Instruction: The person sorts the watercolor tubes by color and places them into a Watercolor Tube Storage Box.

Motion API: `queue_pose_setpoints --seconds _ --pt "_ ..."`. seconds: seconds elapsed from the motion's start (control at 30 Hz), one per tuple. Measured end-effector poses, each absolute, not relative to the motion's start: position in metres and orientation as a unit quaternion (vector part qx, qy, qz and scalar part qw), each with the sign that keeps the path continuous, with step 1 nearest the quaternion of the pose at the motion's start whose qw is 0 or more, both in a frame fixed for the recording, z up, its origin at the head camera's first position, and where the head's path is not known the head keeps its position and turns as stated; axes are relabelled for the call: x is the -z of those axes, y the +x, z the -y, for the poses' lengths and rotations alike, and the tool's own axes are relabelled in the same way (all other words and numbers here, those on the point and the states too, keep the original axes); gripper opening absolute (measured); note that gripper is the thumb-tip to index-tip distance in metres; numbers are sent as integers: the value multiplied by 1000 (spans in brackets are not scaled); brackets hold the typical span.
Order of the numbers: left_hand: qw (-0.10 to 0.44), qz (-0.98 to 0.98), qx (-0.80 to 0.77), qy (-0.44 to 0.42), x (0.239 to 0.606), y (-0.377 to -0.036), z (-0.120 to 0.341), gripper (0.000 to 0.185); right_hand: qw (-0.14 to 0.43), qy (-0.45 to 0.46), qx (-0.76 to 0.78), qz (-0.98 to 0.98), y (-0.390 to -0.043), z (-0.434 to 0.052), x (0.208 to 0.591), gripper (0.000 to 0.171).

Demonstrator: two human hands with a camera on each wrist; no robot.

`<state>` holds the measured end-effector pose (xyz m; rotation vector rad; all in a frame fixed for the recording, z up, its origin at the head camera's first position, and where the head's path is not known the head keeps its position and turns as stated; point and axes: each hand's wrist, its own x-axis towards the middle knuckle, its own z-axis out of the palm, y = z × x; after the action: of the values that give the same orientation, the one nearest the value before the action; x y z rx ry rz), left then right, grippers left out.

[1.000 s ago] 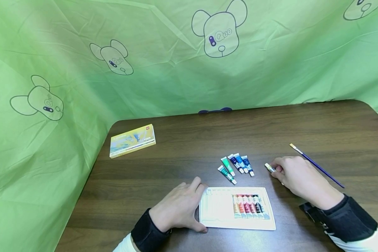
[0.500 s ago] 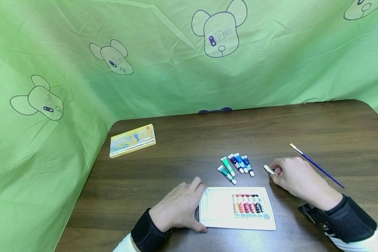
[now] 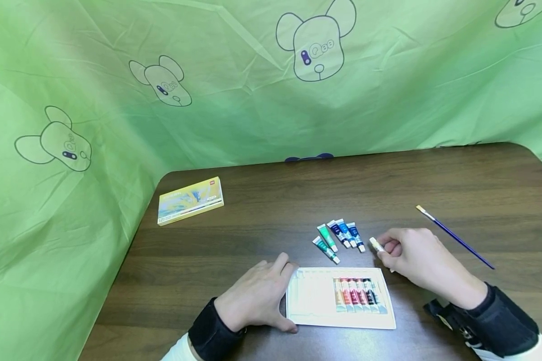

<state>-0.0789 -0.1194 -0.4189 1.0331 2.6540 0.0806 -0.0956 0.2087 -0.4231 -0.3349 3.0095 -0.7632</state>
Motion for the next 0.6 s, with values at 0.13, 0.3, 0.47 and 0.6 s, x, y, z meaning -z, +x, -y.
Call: queue_pose_setpoints --seconds 0.13,0.3,0.47,0.6 --pt "149 -922 -29 356 419 -79 120 100 41 -115 284 -951 -87 -195 420 18" --pt "148 -922 -27 355 418 -79 119 101 73 -118 317 -938 -75 -174 420 19" --pt "139 -922 -24 360 419 -78 119 101 97 -113 331 -932 -66 -157 424 23" --pt "138 -922 -24 360 418 -78 119 100 78 -136 348 -924 -59 -148 429 21"
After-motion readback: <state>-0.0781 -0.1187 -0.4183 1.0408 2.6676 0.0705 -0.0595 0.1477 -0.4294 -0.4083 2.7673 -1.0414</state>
